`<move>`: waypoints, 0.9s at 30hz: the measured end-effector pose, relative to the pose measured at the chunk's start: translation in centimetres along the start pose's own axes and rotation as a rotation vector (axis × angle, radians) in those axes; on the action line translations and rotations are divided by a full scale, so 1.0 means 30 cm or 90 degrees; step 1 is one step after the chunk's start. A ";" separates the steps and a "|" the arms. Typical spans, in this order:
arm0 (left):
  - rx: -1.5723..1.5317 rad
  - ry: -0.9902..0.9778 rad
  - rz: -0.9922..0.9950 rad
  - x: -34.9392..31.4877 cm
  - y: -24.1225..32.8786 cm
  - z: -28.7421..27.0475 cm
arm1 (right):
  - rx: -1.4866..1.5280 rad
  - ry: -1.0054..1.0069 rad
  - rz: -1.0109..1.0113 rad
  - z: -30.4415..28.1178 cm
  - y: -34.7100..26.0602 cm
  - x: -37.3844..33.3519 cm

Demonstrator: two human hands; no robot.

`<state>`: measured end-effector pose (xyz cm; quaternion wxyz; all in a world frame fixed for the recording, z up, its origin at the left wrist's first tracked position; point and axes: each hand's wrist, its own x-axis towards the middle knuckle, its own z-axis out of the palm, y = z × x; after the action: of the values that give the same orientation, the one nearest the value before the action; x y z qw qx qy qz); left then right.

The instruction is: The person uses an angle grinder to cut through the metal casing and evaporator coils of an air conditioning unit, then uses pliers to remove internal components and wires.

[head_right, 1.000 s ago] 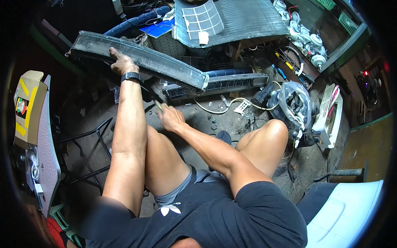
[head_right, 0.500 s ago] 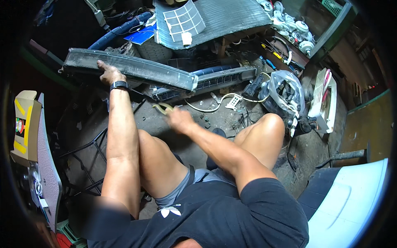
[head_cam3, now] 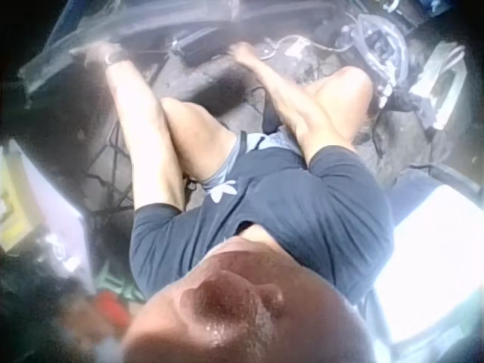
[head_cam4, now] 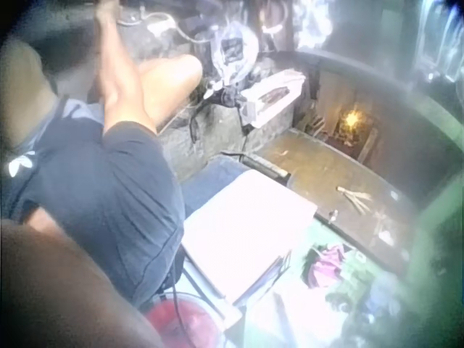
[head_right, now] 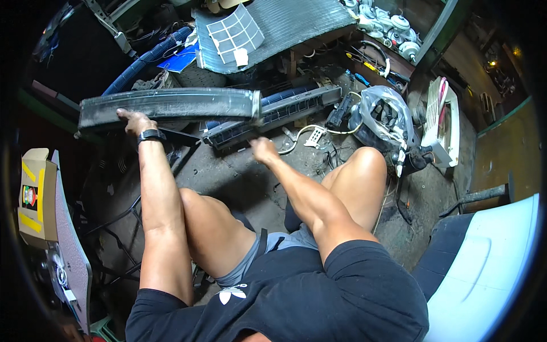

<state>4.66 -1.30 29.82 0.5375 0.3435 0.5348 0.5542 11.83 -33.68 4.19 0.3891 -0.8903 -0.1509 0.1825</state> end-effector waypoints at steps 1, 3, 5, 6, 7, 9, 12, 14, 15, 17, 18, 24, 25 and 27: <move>0.102 0.005 -0.021 0.026 0.006 -0.063 | 0.040 -0.139 0.192 0.036 -0.017 -0.039; 0.028 -0.002 -0.021 0.010 0.077 -0.021 | -0.010 -0.045 0.056 0.090 0.069 -0.113; -0.016 0.007 -0.035 0.014 0.076 -0.045 | -0.025 -0.049 -0.023 0.135 -0.013 -0.183; 0.001 0.020 -0.013 0.090 0.070 -0.085 | -0.010 -0.121 -0.043 0.169 -0.113 -0.255; 0.014 0.034 0.001 0.173 0.064 -0.105 | 0.008 -0.131 -0.043 0.182 -0.181 -0.294; 0.089 0.077 0.043 0.194 0.041 -0.111 | -0.083 -0.264 -0.252 0.141 -0.233 -0.264; 0.081 0.001 -0.065 0.067 -0.015 -0.066 | 0.156 0.094 0.064 -0.047 0.022 -0.105; 0.074 0.045 0.040 0.290 0.157 -0.074 | 0.164 -0.042 -0.015 0.030 -0.235 -0.131; 0.099 0.045 0.041 0.181 0.092 -0.067 | 0.097 -0.133 -0.018 0.019 -0.152 -0.145; 0.059 0.017 -0.011 0.063 0.025 -0.094 | -0.023 -0.192 -0.127 0.058 -0.138 -0.174; 0.033 0.000 -0.022 0.045 0.027 -0.140 | -0.052 -0.227 -0.151 0.096 -0.152 -0.233; 0.102 0.075 -0.011 0.156 0.035 -0.095 | 0.195 0.062 0.070 0.056 -0.041 -0.172; 0.084 0.069 -0.029 0.129 0.041 -0.078 | 0.134 0.097 0.078 0.052 -0.025 -0.172; 0.036 0.085 -0.004 0.187 0.064 -0.156 | 0.135 0.022 0.020 0.105 -0.099 -0.264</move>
<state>-1.28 3.35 29.67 0.4926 0.3186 0.5860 0.5590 3.03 -32.99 6.08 0.4807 -0.8493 -0.1102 0.1883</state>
